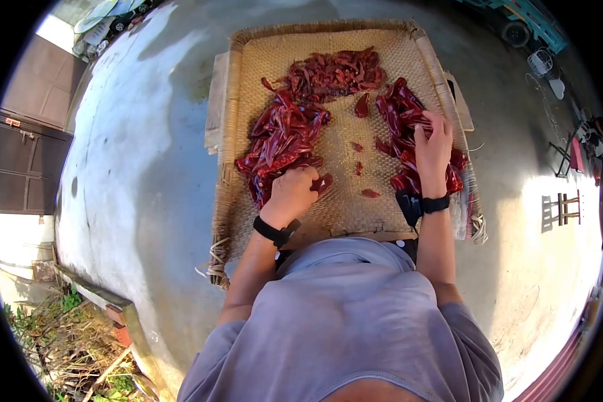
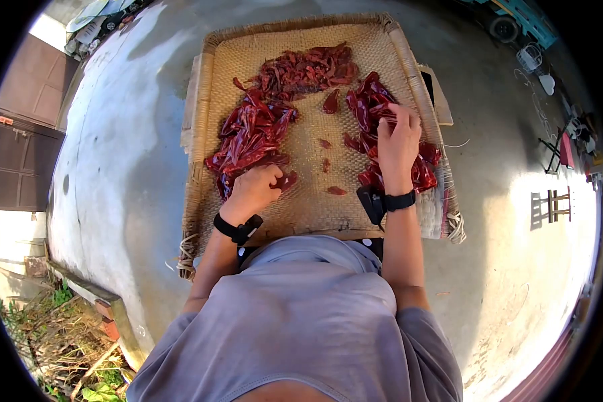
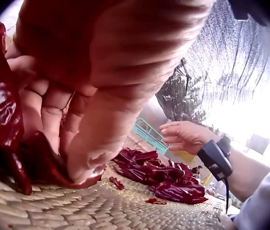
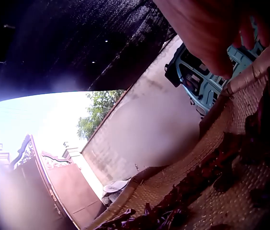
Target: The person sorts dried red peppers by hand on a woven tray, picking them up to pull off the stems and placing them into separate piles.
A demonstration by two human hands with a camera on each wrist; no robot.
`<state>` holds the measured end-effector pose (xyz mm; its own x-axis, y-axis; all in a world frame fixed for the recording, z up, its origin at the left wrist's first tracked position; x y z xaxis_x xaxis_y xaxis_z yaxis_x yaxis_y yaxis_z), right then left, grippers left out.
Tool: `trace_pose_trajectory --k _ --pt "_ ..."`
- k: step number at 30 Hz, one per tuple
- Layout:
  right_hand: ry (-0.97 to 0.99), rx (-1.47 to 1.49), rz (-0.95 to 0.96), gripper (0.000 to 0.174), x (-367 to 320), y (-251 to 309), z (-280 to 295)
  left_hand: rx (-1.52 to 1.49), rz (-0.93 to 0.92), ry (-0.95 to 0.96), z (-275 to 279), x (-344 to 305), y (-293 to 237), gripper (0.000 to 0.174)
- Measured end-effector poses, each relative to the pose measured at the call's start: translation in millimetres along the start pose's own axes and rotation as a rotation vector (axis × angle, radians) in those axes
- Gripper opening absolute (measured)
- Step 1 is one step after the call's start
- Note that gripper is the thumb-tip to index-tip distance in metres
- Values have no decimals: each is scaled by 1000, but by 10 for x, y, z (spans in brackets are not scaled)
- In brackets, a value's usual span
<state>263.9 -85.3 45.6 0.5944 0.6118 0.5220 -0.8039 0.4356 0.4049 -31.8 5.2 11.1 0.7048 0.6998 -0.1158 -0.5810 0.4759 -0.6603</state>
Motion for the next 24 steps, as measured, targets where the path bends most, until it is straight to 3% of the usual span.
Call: trace_pose_trajectory --k 2,3,5,8,10,11,14,16,18,20,24 --pt "273 395 -79 28 -169 105 -90 -101 -28 17 128 -4 -164 34" --pt "467 480 -82 29 -263 316 -55 -150 -43 27 165 6 -221 33" --pt "707 578 108 33 -497 575 -139 -332 -85 -30 115 62 -211 32" --pt "1005 871 29 29 -704 782 -289 -520 -106 -58 195 90 -269 33" --pt "979 840 58 26 -726 722 -348 -586 -8 -39 327 40 -196 33" --pt "964 824 72 24 -706 674 -367 -466 -22 -69 402 3 -114 32" --pt "694 590 -5 20 -386 517 -147 -268 124 16 673 -130 0 31" --pt "534 513 -73 27 -177 326 -68 -114 142 120 733 -197 69 37" --pt "221 300 -156 36 -53 221 32 29 167 202 730 -278 89 40" --pt "131 29 -145 38 -34 167 114 147 191 186 660 -314 69 38" --pt "363 371 -103 31 -197 201 -9 119 169 157 523 -229 97 23"
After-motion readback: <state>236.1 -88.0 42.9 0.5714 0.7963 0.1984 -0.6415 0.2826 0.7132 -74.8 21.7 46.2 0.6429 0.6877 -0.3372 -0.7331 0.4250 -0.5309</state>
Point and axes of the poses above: each hand's wrist, its own x-axis towards the middle knuckle, its own z-axis out of the back of the hand, y = z × x, the point moved 2 cm from there along x, towards the middle knuckle, and after that the axes turned 12 degrees about -x, right-handed, at the moved point
